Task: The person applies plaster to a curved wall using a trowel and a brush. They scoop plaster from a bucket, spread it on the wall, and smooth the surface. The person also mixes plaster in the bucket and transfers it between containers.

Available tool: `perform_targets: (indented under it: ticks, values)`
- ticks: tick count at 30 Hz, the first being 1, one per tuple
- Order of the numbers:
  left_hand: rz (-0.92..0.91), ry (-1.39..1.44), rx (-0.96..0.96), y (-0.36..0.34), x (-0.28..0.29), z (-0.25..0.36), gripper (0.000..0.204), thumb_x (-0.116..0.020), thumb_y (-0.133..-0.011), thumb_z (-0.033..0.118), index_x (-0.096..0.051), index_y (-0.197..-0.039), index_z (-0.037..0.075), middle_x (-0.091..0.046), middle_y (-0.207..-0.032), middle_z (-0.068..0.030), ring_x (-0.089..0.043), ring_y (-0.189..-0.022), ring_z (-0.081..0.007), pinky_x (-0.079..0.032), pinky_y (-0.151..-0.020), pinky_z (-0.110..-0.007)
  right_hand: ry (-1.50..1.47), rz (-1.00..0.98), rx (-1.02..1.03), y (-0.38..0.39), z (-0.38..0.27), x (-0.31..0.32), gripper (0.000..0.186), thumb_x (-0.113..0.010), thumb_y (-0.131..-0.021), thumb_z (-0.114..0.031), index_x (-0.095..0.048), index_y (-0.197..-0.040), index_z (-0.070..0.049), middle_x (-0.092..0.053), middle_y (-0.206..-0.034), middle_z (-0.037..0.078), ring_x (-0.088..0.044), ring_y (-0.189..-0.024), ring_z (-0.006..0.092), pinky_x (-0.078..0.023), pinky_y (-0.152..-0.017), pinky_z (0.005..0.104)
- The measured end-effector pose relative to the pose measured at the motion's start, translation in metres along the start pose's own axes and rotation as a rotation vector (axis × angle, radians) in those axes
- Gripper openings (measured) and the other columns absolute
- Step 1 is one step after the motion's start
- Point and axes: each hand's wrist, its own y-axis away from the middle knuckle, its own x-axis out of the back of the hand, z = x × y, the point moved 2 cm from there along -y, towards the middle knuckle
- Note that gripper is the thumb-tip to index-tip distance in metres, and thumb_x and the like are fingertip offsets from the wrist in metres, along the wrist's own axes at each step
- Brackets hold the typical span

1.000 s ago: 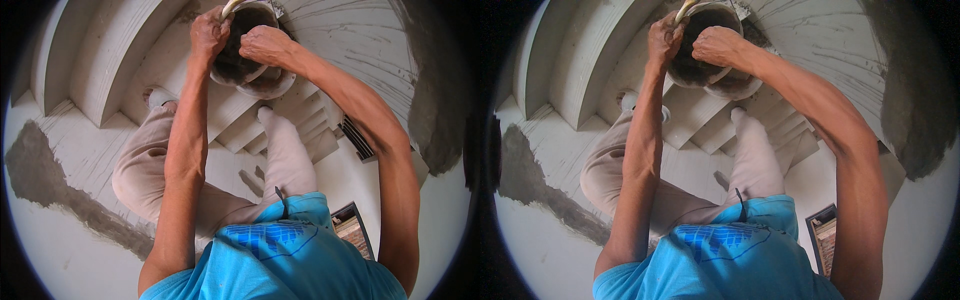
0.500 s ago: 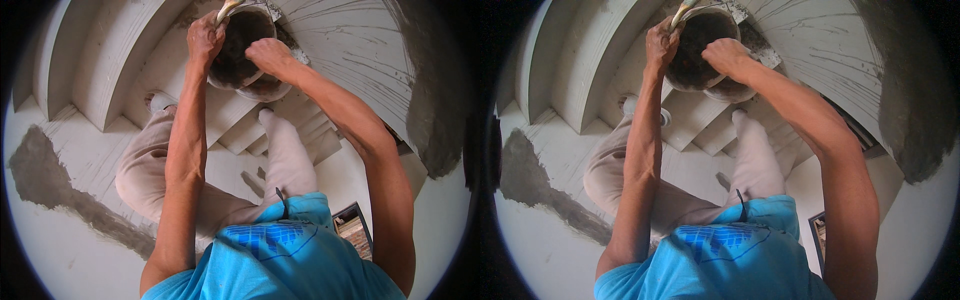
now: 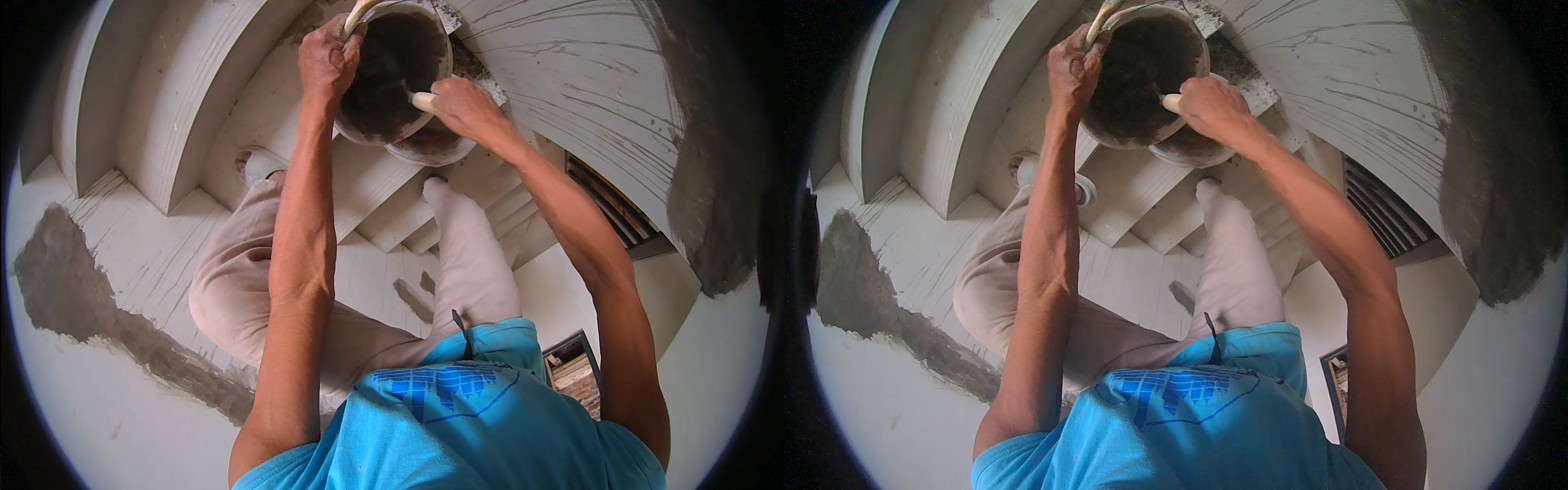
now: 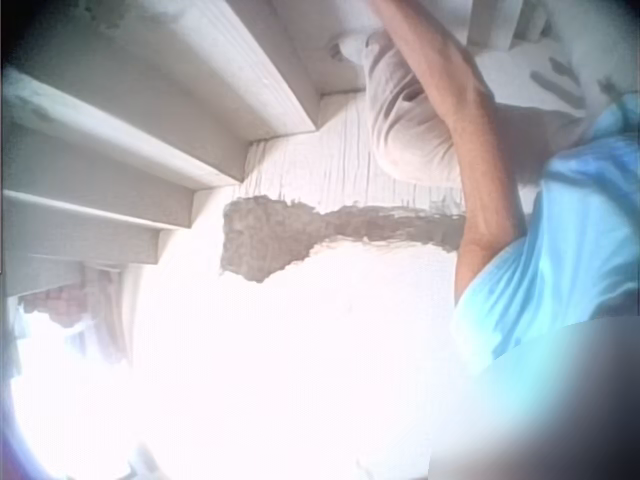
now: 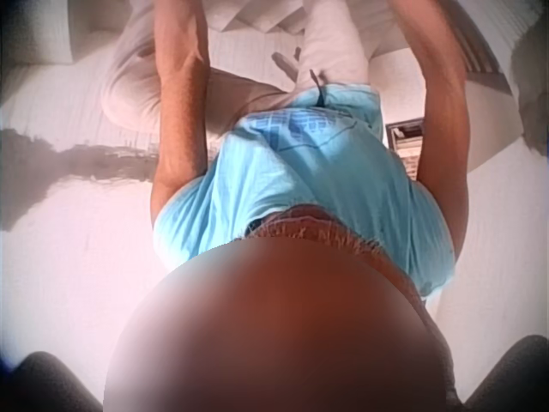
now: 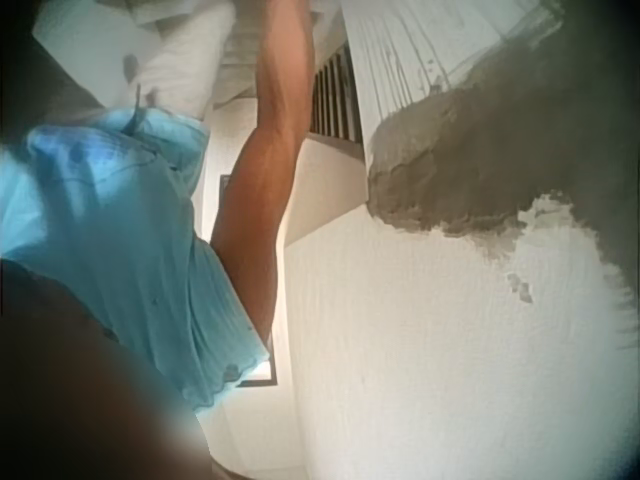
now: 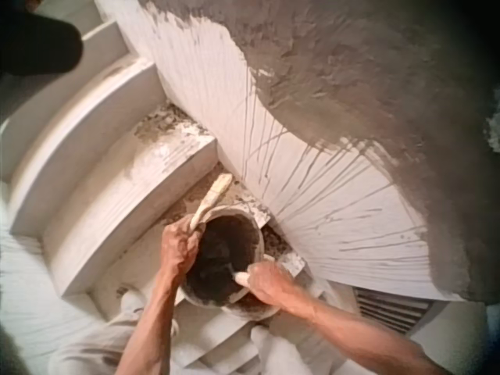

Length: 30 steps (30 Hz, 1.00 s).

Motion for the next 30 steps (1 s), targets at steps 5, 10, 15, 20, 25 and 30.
perform_targets:
  ticks: [5, 10, 15, 20, 25, 30]
  values:
    - [0.032, 0.004, 0.07, 0.001, 0.012, -0.013, 0.022, -0.065, -0.09, 0.028, -0.071, -0.102, 0.011, -0.068, -0.085, -0.021, -0.065, -0.079, -0.0423, -0.051, -0.071, -0.047, -0.606, -0.337, -0.742, 0.007, -0.022, 0.048, 0.039, -0.061, -0.072, -0.015, -0.066, -0.107, 0.003, -0.061, -0.07, 0.012, -0.053, -0.043, 0.0188, -0.043, -0.041, 0.0353]
    - [0.034, 0.023, 0.088, -0.005, 0.01, -0.012, 0.025, -0.064, -0.091, 0.031, -0.071, -0.101, 0.009, -0.066, -0.082, -0.0223, -0.064, -0.079, -0.0432, -0.05, -0.071, -0.048, -0.364, -0.039, -0.549, 0.013, -0.008, 0.026, 0.031, -0.068, -0.076, -0.016, -0.066, -0.099, 0.004, -0.067, -0.076, 0.023, -0.066, -0.064, 0.0346, -0.052, -0.06, 0.0436]
    - [0.003, 0.012, 0.107, -0.003, 0.012, -0.011, 0.027, -0.064, -0.091, 0.031, -0.07, -0.1, 0.006, -0.065, -0.079, -0.0229, -0.063, -0.077, -0.0435, -0.049, -0.071, -0.047, -0.186, -0.041, -0.491, -0.021, -0.006, 0.009, 0.026, -0.064, -0.082, -0.015, -0.064, -0.097, 0.006, -0.068, -0.088, 0.03, -0.068, -0.086, 0.0451, -0.054, -0.076, 0.051]
    - [0.015, 0.01, 0.082, -0.005, 0.013, -0.014, 0.026, -0.064, -0.092, 0.03, -0.07, -0.099, 0.006, -0.065, -0.078, -0.0227, -0.063, -0.075, -0.0428, -0.049, -0.07, -0.046, -0.066, -0.071, -0.435, -0.038, -0.016, -0.006, 0.021, -0.063, -0.088, -0.015, -0.058, -0.093, 0.004, -0.065, -0.083, 0.029, -0.065, -0.088, 0.0488, -0.053, -0.077, 0.0548]
    - [0.021, 0.039, 0.094, -0.002, 0.016, -0.013, 0.024, -0.065, -0.092, 0.029, -0.07, -0.1, 0.007, -0.065, -0.078, -0.0224, -0.064, -0.074, -0.0416, -0.05, -0.069, -0.045, -0.108, -0.231, -0.391, -0.033, -0.012, -0.013, 0.02, -0.063, -0.088, -0.013, -0.059, -0.097, 0.005, -0.069, -0.092, 0.028, -0.068, -0.092, 0.0461, -0.057, -0.08, 0.0521]
    - [0.037, 0.05, 0.059, -0.003, 0.013, -0.013, 0.023, -0.066, -0.092, 0.028, -0.071, -0.1, 0.007, -0.064, -0.077, -0.0222, -0.064, -0.071, -0.0414, -0.049, -0.066, -0.044, -0.12, -0.254, -0.303, -0.032, 0.009, -0.021, 0.024, -0.067, -0.078, -0.005, -0.061, -0.098, 0.006, -0.066, -0.09, 0.031, -0.064, -0.092, 0.0489, -0.054, -0.079, 0.0536]
